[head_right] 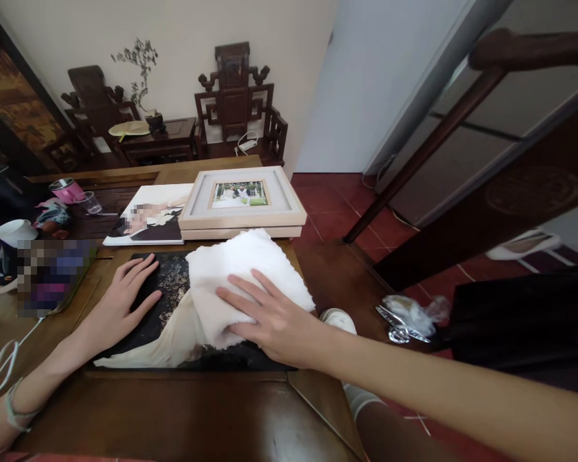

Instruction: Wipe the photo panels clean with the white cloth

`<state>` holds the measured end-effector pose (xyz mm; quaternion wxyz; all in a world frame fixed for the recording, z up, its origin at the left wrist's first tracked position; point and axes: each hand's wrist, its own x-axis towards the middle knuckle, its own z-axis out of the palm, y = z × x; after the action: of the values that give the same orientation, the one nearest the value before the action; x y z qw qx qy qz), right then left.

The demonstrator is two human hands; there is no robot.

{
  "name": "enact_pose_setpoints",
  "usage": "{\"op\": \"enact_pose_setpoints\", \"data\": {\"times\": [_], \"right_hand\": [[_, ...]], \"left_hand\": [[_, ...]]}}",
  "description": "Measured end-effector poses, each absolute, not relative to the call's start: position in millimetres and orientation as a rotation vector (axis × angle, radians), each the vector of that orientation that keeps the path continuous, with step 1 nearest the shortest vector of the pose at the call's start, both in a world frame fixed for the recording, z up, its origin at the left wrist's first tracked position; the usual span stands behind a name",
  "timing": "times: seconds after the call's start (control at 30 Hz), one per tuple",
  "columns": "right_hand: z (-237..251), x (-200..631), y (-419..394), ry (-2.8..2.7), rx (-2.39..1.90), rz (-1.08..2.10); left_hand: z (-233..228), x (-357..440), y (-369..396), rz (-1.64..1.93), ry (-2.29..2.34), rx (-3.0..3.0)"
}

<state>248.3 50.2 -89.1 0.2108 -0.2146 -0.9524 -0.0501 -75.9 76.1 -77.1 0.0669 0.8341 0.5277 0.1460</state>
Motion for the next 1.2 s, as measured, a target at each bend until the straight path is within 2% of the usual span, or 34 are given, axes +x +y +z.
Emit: {"op": "enact_pose_setpoints", "data": {"times": [0.17, 0.33, 0.47, 0.73, 1.0, 1.1, 1.2], "right_hand": [[-83, 239, 63, -2.692, -0.580, -0.132], [-74, 231, 65, -2.749, -0.833, 0.208], [-67, 236, 68, -2.896, -0.772, 0.314], [-70, 232, 74, -2.818, -0.722, 0.324], [-39, 245, 16, -2.800, -0.843, 0.507], [-32, 252, 4, -2.778, -0.819, 0.455], [-34, 262, 16, -2.701, -0.974, 0.363]], "left_hand": [[-80, -77, 82, 0.475, 1.595, 2.482], [-81, -78, 83, 0.467, 1.644, 2.395], [-78, -82, 84, 0.391, 1.579, 2.336], [-71, -81, 82, 0.243, 1.583, 2.372], [-77, -79, 83, 0.229, 1.651, 2.400], [-79, -78, 83, 0.238, 1.668, 2.404], [-80, -76, 82, 0.230, 1.695, 2.408]]}}
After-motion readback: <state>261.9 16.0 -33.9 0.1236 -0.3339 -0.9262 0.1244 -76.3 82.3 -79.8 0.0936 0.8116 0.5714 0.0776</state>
